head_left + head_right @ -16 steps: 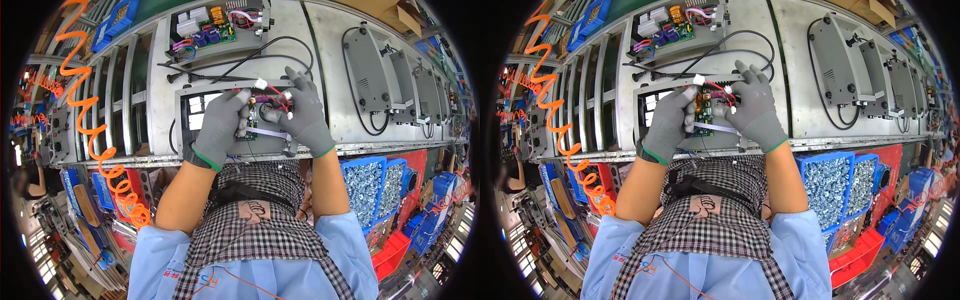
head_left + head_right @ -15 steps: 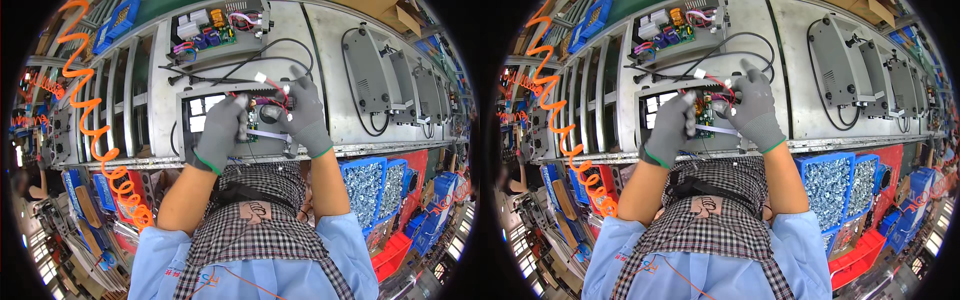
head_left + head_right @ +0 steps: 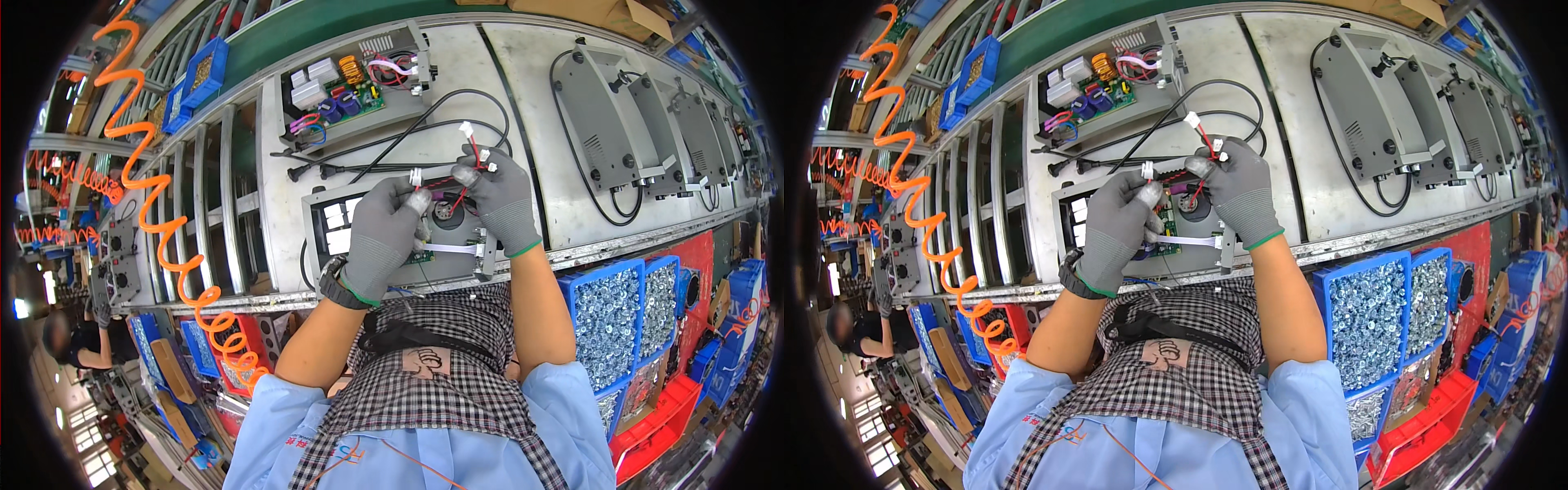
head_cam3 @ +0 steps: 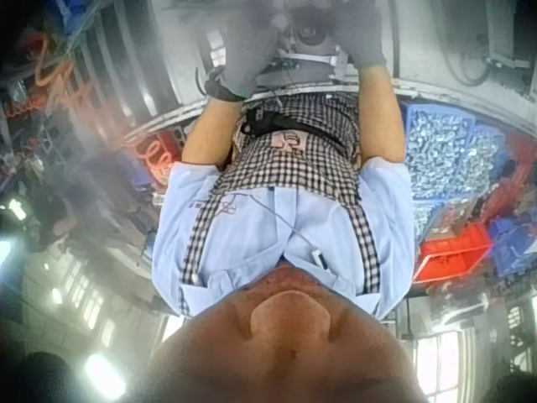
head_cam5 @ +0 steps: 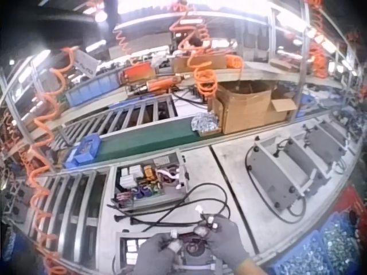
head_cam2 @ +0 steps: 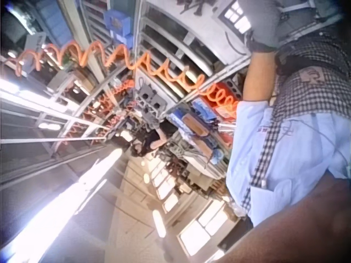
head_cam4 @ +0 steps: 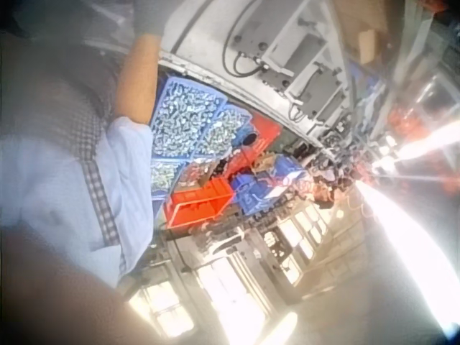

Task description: The person assembles and wires components inside an electronic chassis by hand, installing circuit boards, connectors, and a power supply unit, then securing them with a screwdriver and connecting wires.

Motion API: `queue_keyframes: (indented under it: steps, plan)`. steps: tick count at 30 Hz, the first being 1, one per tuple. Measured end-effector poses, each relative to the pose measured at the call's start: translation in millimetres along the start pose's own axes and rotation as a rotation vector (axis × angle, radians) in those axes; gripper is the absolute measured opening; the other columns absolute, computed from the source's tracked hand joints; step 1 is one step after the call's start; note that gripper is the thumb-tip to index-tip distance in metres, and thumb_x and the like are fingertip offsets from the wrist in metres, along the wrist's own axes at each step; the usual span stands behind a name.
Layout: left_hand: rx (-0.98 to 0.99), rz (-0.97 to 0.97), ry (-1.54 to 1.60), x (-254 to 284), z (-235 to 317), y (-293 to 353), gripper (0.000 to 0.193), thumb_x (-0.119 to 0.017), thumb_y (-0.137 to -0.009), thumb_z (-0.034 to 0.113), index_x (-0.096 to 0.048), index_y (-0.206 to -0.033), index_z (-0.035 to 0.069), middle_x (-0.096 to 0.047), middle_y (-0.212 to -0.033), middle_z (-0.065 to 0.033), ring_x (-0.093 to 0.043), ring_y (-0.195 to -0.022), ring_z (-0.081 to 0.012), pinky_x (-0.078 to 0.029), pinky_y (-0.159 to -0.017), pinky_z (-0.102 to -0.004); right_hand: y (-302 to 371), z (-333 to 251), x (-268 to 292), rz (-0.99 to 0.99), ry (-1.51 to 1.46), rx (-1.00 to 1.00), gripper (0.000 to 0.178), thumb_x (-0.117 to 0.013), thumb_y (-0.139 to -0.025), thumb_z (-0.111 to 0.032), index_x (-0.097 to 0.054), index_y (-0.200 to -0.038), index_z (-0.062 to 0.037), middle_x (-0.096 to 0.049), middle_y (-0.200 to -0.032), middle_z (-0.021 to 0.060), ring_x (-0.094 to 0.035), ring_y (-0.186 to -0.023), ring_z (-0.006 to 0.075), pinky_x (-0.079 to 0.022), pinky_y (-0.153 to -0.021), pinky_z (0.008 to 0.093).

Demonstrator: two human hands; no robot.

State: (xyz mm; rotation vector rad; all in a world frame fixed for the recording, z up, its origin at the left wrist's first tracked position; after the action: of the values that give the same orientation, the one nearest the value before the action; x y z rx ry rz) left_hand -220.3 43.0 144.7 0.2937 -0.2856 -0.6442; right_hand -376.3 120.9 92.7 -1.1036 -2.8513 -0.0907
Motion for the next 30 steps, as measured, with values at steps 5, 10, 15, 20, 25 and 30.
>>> queue_keyframes:
  steps: [5,10,15,20,25,30]
  plan:
    - [-0.324,0.191,-0.345,-2,-10,0,0.027,-0.070,-0.085,0.016,-0.061,-0.101,-0.004,-0.067,-0.074,-0.0090,-0.062,-0.058,-0.0109,-0.048,-0.051,-0.0240,-2,7,-1,-0.004,-0.053,-0.024,0.025,-0.072,-0.080,-0.019,-0.068,-0.093,0.0017,-0.067,-0.085,0.0101,-0.065,-0.073,0.0171,-0.052,-0.067,0.0301]
    - [-0.646,0.187,-0.795,5,-4,1,0.020,-0.065,-0.087,0.022,-0.065,-0.094,0.003,-0.066,-0.076,-0.0145,-0.066,-0.067,-0.0287,-0.051,-0.060,-0.0353,-6,-9,-4,-0.009,0.023,-0.030,0.024,-0.073,-0.081,-0.020,-0.068,-0.094,0.0005,-0.068,-0.081,0.0094,-0.065,-0.072,0.0141,-0.052,-0.066,0.0285]
    - [-0.591,-0.248,-1.224,-22,1,9,0.015,-0.060,-0.085,0.018,-0.060,-0.094,0.006,-0.063,-0.074,-0.0103,-0.067,-0.069,-0.0268,-0.051,-0.056,-0.0384,-4,-12,-3,0.016,0.062,-0.025,0.027,-0.075,-0.080,-0.023,-0.070,-0.094,-0.0011,-0.068,-0.080,0.0078,-0.065,-0.069,0.0129,-0.052,-0.062,0.0262]
    - [-0.599,-0.132,-1.314,-24,-26,7,0.014,-0.059,-0.082,0.017,-0.056,-0.093,0.007,-0.059,-0.067,-0.0062,-0.066,-0.063,-0.0226,-0.049,-0.050,-0.0367,-1,-12,-3,0.058,0.245,0.112,0.026,-0.075,-0.079,-0.025,-0.072,-0.089,-0.0024,-0.068,-0.084,0.0066,-0.066,-0.072,0.0156,-0.052,-0.066,0.0275]
    - [-0.585,-0.127,-1.299,-44,-45,20,0.010,-0.057,-0.083,0.013,-0.056,-0.088,0.004,-0.062,-0.068,-0.0096,-0.066,-0.057,-0.0232,-0.050,-0.045,-0.0346,1,-13,0,0.107,0.310,0.131,0.027,-0.077,-0.077,-0.028,-0.073,-0.087,-0.0039,-0.067,-0.081,0.0071,-0.064,-0.070,0.0168,-0.051,-0.064,0.0293]
    - [-0.475,-0.128,-1.132,-44,-52,12,0.013,-0.058,-0.082,0.014,-0.057,-0.090,0.004,-0.063,-0.070,-0.0096,-0.067,-0.058,-0.0234,-0.050,-0.045,-0.0358,0,-8,-1,0.134,0.251,0.163,0.028,-0.078,-0.076,-0.028,-0.072,-0.087,-0.0026,-0.065,-0.079,0.0088,-0.063,-0.068,0.0175,-0.049,-0.062,0.0300]
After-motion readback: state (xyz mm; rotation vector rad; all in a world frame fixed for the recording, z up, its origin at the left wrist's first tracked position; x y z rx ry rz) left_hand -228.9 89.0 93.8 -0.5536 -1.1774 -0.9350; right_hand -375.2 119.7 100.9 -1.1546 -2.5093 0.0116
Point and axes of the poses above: each hand's wrist, its own y-axis away from the middle knuckle, its own x-axis out of the back of the hand, z = x × y, the point moved 1 cm from there along -y, towards the middle knuckle
